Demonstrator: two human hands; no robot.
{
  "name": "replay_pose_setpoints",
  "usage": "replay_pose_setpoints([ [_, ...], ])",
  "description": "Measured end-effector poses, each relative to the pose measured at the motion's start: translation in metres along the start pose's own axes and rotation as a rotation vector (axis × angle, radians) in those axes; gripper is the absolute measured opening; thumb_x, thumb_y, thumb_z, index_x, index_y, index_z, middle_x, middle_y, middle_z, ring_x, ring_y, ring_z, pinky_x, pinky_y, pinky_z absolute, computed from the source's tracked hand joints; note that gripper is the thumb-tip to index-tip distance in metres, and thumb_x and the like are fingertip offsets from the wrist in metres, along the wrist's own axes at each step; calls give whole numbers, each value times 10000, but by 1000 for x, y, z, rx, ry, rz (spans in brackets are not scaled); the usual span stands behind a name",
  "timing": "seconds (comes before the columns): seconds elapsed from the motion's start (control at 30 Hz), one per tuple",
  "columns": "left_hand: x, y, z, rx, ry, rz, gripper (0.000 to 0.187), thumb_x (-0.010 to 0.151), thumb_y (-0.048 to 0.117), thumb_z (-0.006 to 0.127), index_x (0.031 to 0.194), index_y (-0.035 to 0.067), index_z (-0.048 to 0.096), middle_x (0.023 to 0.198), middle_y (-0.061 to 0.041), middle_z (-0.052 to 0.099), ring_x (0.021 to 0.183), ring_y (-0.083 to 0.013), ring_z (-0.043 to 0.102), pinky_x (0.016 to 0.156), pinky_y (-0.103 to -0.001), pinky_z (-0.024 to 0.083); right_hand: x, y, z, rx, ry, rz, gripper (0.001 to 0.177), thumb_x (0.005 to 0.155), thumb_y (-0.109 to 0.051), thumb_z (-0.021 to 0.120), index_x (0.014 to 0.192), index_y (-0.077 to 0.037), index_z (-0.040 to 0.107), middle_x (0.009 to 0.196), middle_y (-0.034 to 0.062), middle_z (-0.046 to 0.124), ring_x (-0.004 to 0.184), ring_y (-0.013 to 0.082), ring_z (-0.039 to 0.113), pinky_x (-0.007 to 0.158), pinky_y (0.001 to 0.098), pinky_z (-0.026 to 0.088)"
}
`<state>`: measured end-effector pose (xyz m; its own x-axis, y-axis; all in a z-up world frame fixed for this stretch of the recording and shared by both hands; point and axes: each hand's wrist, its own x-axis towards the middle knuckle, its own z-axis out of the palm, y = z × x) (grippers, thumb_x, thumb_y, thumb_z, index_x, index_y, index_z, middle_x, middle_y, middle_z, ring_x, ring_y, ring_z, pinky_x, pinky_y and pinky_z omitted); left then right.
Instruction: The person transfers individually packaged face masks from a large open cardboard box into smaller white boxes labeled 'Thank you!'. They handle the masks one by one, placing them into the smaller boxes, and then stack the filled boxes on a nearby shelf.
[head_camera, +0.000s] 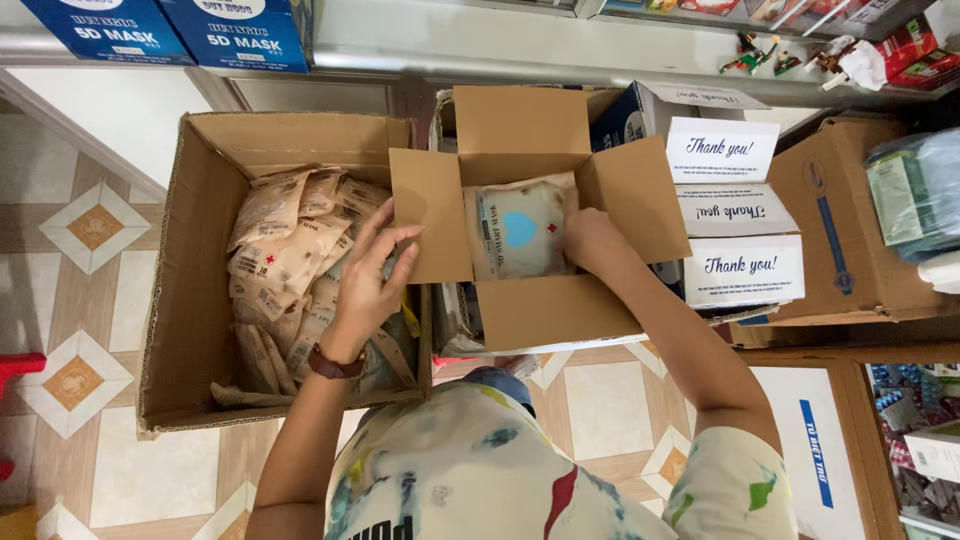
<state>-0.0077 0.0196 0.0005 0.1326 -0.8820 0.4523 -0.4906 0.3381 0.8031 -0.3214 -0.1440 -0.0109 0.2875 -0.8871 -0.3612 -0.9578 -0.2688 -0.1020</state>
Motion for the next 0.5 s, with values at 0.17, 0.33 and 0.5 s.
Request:
replay_pose_setpoints([
  [0.17,-2,-1,-1,-10,-2,-8,223,1006,115,677,1228,96,696,1538,-212,514,1387,-382,564,1084,-439,506,12,17,29,-99,-21,-129,528,908,-226,692,1357,-21,506,1032,287,702,988,480,678,835,543,563],
  [0.33,-2,-5,-5,16,-13,11,264,1011,130,682,1271,86,673,1523,-205,531,1378,-382,564,1101,-440,485,-6,4,10,-93,-65,-191,469,919,-362,703,1311,-118,623,1036,265,717,1002,456,678,874,530,549],
  [0.5,-1,-39,-42,-315,76,-248,314,1032,181,649,1338,116,627,1435,-149,601,1203,-260,644,979,-347,582,-75,-25,-40,135,-12,-331,530,936,-324,661,1421,-133,565,1007,215,743,942,410,699,829,481,555],
])
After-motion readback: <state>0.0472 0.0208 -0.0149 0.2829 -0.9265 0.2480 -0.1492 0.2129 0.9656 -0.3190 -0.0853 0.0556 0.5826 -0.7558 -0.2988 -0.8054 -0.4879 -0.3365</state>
